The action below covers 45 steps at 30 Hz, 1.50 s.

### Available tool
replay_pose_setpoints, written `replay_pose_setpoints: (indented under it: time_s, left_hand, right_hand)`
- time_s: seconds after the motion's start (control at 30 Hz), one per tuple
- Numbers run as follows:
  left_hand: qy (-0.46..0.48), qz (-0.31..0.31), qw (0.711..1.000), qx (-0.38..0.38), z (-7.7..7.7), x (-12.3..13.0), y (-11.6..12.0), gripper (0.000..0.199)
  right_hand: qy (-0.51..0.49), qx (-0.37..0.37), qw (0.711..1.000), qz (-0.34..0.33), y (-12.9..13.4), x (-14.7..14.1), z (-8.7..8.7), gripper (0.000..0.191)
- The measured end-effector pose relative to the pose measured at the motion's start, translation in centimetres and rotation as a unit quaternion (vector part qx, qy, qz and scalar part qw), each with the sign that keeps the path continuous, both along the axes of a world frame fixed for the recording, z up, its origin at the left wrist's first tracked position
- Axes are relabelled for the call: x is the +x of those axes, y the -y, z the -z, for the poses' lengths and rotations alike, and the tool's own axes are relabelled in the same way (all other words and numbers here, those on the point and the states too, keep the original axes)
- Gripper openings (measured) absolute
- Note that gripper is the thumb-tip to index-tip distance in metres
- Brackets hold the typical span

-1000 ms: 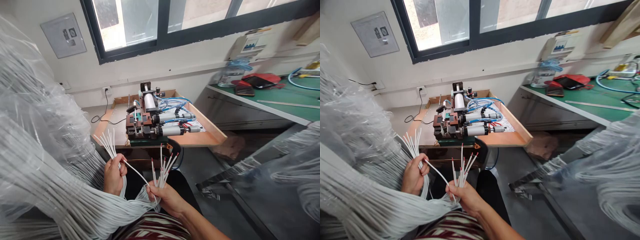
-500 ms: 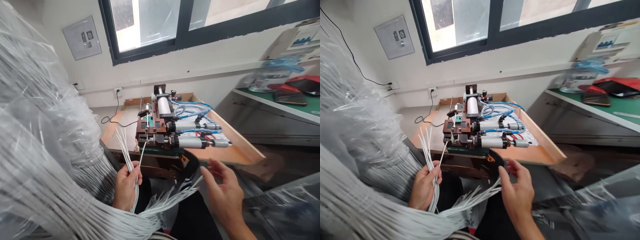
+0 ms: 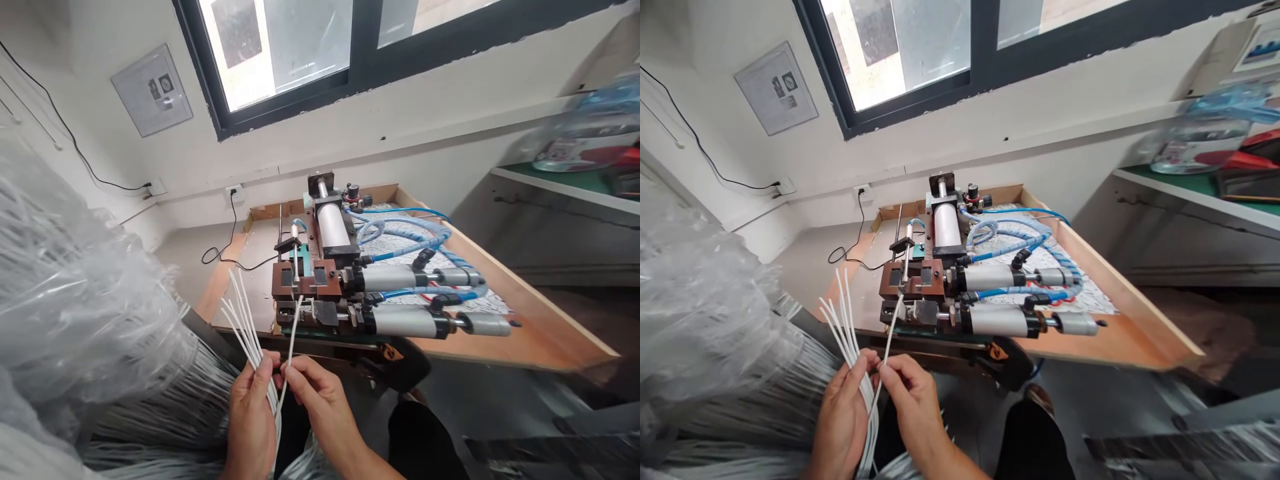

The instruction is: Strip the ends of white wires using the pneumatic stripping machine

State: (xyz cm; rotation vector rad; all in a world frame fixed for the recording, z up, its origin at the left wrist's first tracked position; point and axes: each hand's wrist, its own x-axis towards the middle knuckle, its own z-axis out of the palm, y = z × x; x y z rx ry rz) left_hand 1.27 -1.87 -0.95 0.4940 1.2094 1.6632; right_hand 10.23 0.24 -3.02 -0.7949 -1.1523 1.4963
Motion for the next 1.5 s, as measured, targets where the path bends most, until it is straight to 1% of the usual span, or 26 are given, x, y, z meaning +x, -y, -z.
replay_pose_setpoints:
  time_s: [0.1,0.17,0.33,0.6,0.73,0.9,1.0,1.1,1.2,1.27,1.37,1.43,1.5]
  left_hand:
    - [0.017,-0.003,1.000,-0.006,-0.2,0.1,-1.0,0.015]
    - [0.016,0.001,1.000,0.000,-0.4,0.2,-1.6,0.016]
    - [0.001,0.023,1.000,0.014,-0.6,0.5,-2.3,0.018]
    - [-0.013,0.018,1.000,0.001,-0.7,0.9,-2.8,0.018]
    - [-0.024,0.017,1.000,-0.004,-0.8,1.0,-2.8,0.017]
    - [-0.041,0.030,0.999,-0.007,-0.7,0.8,-2.5,0.015]
    - [-0.048,0.047,0.997,-0.023,-0.4,0.7,-2.3,0.015]
    - [-0.076,0.079,0.994,-0.032,0.0,0.8,-1.9,0.016]
    - [-0.092,0.098,0.990,-0.034,0.3,0.9,-1.6,0.016]
    - [-0.081,0.092,0.992,-0.042,0.4,0.8,-1.4,0.016]
    - [-0.055,0.047,0.996,-0.054,0.4,0.6,-1.3,0.018]
    - [-0.044,0.016,0.997,-0.061,0.4,0.4,-1.3,0.018]
    - [-0.036,0.003,0.997,-0.063,0.4,0.3,-1.3,0.018]
  right_hand:
    - [-0.072,-0.084,0.993,-0.025,-1.0,0.6,-0.2,0.026]
    - [-0.095,-0.114,0.988,-0.030,-1.6,0.9,-0.1,0.026]
    - [-0.138,-0.157,0.977,-0.036,-2.4,1.3,0.3,0.025]
    - [-0.193,-0.210,0.958,-0.036,-3.1,1.4,0.1,0.025]
    - [-0.207,-0.221,0.952,-0.032,-3.1,1.4,0.0,0.023]
    - [-0.196,-0.217,0.956,-0.026,-3.0,1.3,-0.3,0.023]
    - [-0.194,-0.201,0.959,-0.050,-3.1,1.2,-0.7,0.025]
    - [-0.191,-0.178,0.962,-0.084,-3.1,1.0,-1.2,0.028]
    - [-0.181,-0.167,0.966,-0.083,-3.0,0.9,-1.5,0.029]
    - [-0.171,-0.162,0.970,-0.053,-2.9,1.0,-1.3,0.028]
    - [-0.145,-0.154,0.977,-0.009,-2.5,1.3,-0.8,0.027]
    - [-0.130,-0.167,0.977,-0.008,-2.1,1.5,-0.4,0.027]
    - [-0.124,-0.195,0.973,-0.019,-1.8,1.8,-0.2,0.028]
